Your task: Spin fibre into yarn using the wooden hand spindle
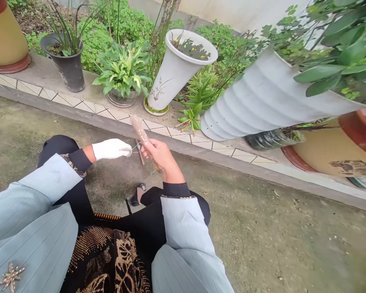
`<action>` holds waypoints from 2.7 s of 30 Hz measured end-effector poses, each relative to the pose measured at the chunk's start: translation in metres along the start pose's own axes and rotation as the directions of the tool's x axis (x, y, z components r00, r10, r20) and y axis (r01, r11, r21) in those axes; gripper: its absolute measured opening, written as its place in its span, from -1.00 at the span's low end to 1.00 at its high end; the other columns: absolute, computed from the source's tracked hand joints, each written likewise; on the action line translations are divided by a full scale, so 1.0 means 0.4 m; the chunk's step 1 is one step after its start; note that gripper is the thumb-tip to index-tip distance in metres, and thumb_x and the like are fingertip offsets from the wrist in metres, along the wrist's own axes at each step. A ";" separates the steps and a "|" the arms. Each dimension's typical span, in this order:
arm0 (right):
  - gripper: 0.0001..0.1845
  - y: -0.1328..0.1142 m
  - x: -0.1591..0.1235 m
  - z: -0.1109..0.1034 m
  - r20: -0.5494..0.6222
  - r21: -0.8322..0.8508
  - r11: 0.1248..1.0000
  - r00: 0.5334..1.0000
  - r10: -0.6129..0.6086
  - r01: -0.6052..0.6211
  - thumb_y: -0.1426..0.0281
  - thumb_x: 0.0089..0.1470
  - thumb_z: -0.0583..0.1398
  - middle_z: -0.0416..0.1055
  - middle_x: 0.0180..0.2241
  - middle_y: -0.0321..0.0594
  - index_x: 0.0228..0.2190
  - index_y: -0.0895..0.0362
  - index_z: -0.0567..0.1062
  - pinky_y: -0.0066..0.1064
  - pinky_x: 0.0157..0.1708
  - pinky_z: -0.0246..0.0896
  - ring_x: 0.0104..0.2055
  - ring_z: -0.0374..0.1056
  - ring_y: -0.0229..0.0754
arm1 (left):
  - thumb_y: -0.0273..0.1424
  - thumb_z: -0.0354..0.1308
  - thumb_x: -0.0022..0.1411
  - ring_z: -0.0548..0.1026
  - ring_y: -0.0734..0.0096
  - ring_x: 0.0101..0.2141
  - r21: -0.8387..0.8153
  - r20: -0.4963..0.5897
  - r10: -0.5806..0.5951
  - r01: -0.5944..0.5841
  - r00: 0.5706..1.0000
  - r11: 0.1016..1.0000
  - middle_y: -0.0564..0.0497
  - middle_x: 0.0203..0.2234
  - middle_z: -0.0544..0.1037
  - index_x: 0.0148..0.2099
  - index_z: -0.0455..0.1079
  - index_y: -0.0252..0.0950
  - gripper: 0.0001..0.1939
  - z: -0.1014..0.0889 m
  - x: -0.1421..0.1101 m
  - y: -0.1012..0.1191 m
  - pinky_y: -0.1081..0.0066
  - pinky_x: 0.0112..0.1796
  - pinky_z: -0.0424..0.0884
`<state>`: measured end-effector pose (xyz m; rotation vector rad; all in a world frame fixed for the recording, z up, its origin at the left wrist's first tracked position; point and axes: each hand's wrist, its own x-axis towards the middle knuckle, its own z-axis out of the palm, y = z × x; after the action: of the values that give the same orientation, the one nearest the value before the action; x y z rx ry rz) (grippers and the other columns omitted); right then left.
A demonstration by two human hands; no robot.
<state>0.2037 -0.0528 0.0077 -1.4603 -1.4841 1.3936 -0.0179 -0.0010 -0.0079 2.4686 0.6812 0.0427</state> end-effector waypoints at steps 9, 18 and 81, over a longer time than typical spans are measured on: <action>-0.73 0.036 0.001 0.000 0.445 -0.660 0.746 0.752 0.486 -0.092 0.21 0.10 0.19 0.41 -0.53 -0.24 -0.46 0.16 0.48 -0.42 -0.43 0.12 -0.50 0.28 -0.27 | -0.28 -0.05 0.34 0.51 0.36 -0.29 0.200 0.029 0.072 -0.076 0.997 0.977 -0.02 -0.29 0.61 -0.21 0.52 -0.26 -0.68 -0.006 0.008 0.001 0.45 -0.26 0.32; -0.60 0.023 -0.031 -0.031 0.185 0.232 0.973 0.981 -0.049 0.005 0.07 0.06 0.22 0.32 -0.52 -0.31 -0.46 0.17 0.38 -0.51 -0.53 0.14 -0.56 0.19 -0.38 | -0.25 -0.09 0.36 0.50 0.42 -0.30 -0.088 0.006 -0.047 0.047 0.999 0.995 0.00 -0.28 0.61 -0.17 0.49 -0.33 -0.63 0.012 -0.011 0.011 0.49 -0.22 0.35; -0.73 0.050 -0.025 0.012 0.621 -0.599 0.801 0.622 0.477 -0.016 0.19 0.04 0.27 0.33 -0.64 -0.31 -0.53 0.12 0.49 -0.40 -0.50 0.09 -0.58 0.22 -0.28 | -0.21 -0.07 0.31 0.54 0.32 -0.16 0.193 -0.159 -0.080 0.110 0.984 0.975 -0.02 -0.18 0.64 -0.08 0.55 -0.27 -0.59 0.015 -0.012 -0.005 0.43 -0.14 0.36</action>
<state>0.2071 -0.0670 -0.0098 -1.5347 -2.4435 2.0398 -0.0218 -0.0048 -0.0135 2.6419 0.9085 0.1304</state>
